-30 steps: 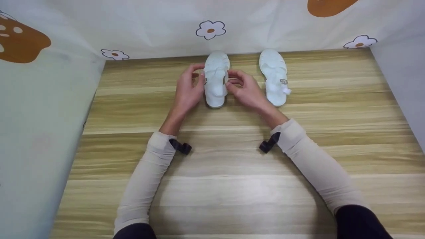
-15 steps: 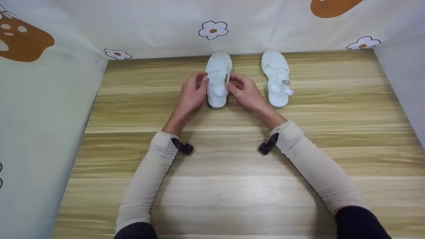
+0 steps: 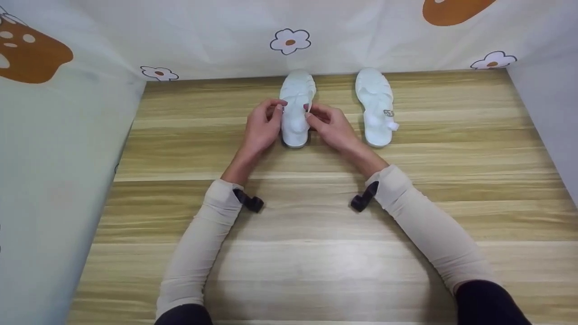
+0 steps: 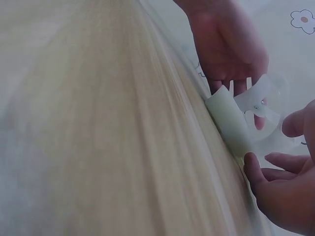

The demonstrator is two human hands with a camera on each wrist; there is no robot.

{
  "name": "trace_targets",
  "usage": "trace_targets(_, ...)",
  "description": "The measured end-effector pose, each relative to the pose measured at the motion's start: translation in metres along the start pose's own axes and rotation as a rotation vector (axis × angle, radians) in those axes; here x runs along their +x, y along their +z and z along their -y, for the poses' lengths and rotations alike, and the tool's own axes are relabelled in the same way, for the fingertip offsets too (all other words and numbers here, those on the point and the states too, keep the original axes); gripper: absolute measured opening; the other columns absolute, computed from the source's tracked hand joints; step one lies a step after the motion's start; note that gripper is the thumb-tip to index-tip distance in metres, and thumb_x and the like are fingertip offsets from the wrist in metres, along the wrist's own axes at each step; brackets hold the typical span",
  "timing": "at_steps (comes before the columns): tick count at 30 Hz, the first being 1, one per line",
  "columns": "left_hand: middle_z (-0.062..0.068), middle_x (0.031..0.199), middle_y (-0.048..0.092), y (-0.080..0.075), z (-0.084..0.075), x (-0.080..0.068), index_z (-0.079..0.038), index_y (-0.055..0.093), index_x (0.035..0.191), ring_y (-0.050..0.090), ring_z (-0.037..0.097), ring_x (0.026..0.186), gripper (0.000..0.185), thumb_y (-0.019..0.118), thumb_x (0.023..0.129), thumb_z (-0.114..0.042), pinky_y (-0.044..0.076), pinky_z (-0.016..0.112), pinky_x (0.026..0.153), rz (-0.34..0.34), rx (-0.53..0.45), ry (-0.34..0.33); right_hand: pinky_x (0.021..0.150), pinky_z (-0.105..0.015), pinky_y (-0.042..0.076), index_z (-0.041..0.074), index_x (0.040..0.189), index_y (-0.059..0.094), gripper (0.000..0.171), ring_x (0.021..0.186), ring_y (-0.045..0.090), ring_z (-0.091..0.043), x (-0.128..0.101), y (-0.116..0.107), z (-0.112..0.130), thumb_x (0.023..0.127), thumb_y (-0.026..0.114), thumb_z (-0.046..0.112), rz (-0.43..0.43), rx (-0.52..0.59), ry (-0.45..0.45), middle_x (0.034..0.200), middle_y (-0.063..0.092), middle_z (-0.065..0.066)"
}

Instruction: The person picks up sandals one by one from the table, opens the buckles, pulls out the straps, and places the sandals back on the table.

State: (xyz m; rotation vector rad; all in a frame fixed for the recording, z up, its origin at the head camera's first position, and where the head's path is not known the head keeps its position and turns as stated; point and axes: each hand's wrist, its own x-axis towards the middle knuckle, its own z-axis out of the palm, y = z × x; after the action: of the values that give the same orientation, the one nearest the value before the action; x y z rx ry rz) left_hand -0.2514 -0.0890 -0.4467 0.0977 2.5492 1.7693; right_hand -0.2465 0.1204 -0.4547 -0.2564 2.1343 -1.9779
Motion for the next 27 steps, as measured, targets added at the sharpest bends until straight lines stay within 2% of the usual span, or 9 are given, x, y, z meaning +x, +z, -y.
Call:
trace_targets(4, 0.012, 0.122, 0.075, 0.001, 0.0, 0.0, -0.008, 0.07, 0.13, 0.065, 0.015, 0.1, 0.026, 0.053, 0.114, -0.019, 0.053, 0.027, 0.085, -0.015, 0.002, 0.021, 0.104, -0.03, 0.059, -0.004, 0.144, 0.063, 0.04, 0.129, 0.067, -0.021, -0.001, -0.001, 0.0, 0.109, 0.061, 0.015, -0.002, 0.016, 0.0, 0.146, 0.067, -0.021)
trace_targets(10, 0.017, 0.125, 0.078, 0.004, -0.001, -0.002, -0.003, 0.07, 0.129, 0.073, 0.016, 0.113, 0.026, 0.054, 0.113, -0.015, 0.058, 0.033, 0.098, -0.034, 0.03, 0.099, 0.102, -0.027, 0.059, -0.002, 0.139, 0.067, 0.037, 0.123, 0.069, -0.015, -0.003, -0.003, -0.001, 0.107, 0.063, 0.015, 0.0, 0.003, -0.017, 0.141, 0.071, -0.019)
trace_targets(13, 0.017, 0.126, 0.078, 0.006, -0.004, -0.004, -0.004, 0.069, 0.13, 0.074, 0.017, 0.118, 0.026, 0.054, 0.112, -0.015, 0.059, 0.036, 0.103, -0.029, 0.043, 0.11, 0.102, -0.027, 0.059, -0.001, 0.138, 0.068, 0.035, 0.123, 0.069, -0.015, -0.005, -0.006, -0.002, 0.107, 0.064, 0.015, 0.001, -0.013, -0.026, 0.14, 0.072, -0.019)
trace_targets(22, 0.016, 0.127, 0.078, 0.013, -0.012, -0.012, -0.003, 0.068, 0.13, 0.074, 0.018, 0.119, 0.025, 0.055, 0.112, -0.014, 0.061, 0.037, 0.104, -0.003, 0.028, 0.148, 0.097, -0.028, 0.062, -0.003, 0.138, 0.067, 0.034, 0.127, 0.068, -0.02, -0.018, -0.014, 0.001, 0.108, 0.063, 0.012, 0.019, 0.024, -0.059, 0.14, 0.071, -0.02)
trace_targets(27, 0.013, 0.126, 0.078, 0.016, -0.017, -0.018, -0.004, 0.068, 0.13, 0.074, 0.015, 0.116, 0.024, 0.055, 0.111, -0.013, 0.062, 0.035, 0.102, 0.019, 0.034, 0.157, 0.105, -0.027, 0.059, -0.001, 0.14, 0.066, 0.036, 0.136, 0.065, -0.021, -0.029, -0.019, 0.002, 0.108, 0.064, 0.013, 0.029, 0.013, -0.068, 0.143, 0.07, -0.016)
